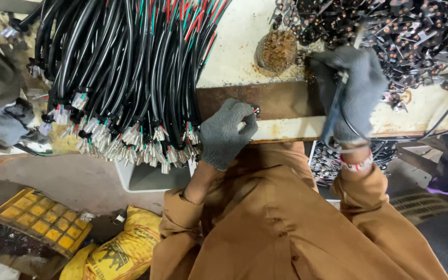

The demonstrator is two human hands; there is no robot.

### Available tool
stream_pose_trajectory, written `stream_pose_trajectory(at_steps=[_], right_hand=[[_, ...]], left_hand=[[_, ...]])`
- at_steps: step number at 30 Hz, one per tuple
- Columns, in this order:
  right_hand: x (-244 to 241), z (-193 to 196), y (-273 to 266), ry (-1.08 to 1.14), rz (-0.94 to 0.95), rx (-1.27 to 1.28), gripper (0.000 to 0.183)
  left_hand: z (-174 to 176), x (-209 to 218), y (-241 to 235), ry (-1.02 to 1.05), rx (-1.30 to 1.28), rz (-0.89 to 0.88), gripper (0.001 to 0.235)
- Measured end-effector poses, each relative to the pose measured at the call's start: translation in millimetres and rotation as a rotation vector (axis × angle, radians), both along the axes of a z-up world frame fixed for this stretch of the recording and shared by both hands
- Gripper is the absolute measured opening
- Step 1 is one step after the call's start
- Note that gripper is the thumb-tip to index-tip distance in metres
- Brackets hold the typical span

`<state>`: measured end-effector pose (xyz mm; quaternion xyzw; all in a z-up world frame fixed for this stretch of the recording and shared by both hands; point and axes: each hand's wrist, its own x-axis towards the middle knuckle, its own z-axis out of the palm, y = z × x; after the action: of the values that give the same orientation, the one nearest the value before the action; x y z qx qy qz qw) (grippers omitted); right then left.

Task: The person repeatedly picks up short black wires with exposed red and green conductors, places a metal connector on the end, and uses pliers to crimp the connector onto the wire. Finished units are placed into a white bin below the workbench.

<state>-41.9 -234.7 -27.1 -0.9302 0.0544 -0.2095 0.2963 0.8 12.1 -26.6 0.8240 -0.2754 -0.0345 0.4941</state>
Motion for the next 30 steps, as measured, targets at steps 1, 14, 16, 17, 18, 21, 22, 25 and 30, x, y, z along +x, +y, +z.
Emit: stream_pose_trajectory(at_steps=[1, 14, 16, 17, 18, 21, 22, 25, 30], right_hand=[[-4.7, 4.1, 2.0, 0.081, -0.013, 0.028, 0.028], [-46.6, 35.3, 64.3, 0.347, 0.350, -0.642, 0.026], [-39.8, 37.9, 67.3, 0.326, 0.339, -0.588, 0.022], [-38.6, 40.4, 60.8, 0.358, 0.343, -0.390, 0.025], [-37.8, 40.3, 54.2, 0.388, 0.345, -0.193, 0.028], [-55.4, 38.5, 42.3, 0.085, 0.172, 0.129, 0.020], [-56.9, 34.6, 41.1, -0.063, 0.081, 0.231, 0.017], [-69.9, 17.2, 49.8, -0.217, -0.079, 0.449, 0.010], [-87.5, -13.0, 45.9, -0.043, -0.068, 0.465, 0.010]], left_hand=[[-0.1, -0.8, -1.7, 0.005, 0.003, 0.042, 0.019], [-2.7, -8.9, -4.6, -0.047, 0.163, 0.119, 0.015], [1.9, -0.6, -3.0, -0.005, 0.104, 0.094, 0.013], [3.4, -0.4, -3.2, 0.026, 0.074, 0.093, 0.013], [1.6, 1.5, -3.5, 0.036, 0.074, 0.083, 0.013], [0.8, -13.5, 0.9, 0.100, 0.105, 0.056, 0.014], [0.7, -13.7, -0.4, 0.097, 0.113, 0.053, 0.014], [-1.2, -17.4, -10.7, 0.054, 0.154, 0.086, 0.012], [-6.5, -21.8, -26.0, 0.101, 0.200, 0.015, 0.013]])
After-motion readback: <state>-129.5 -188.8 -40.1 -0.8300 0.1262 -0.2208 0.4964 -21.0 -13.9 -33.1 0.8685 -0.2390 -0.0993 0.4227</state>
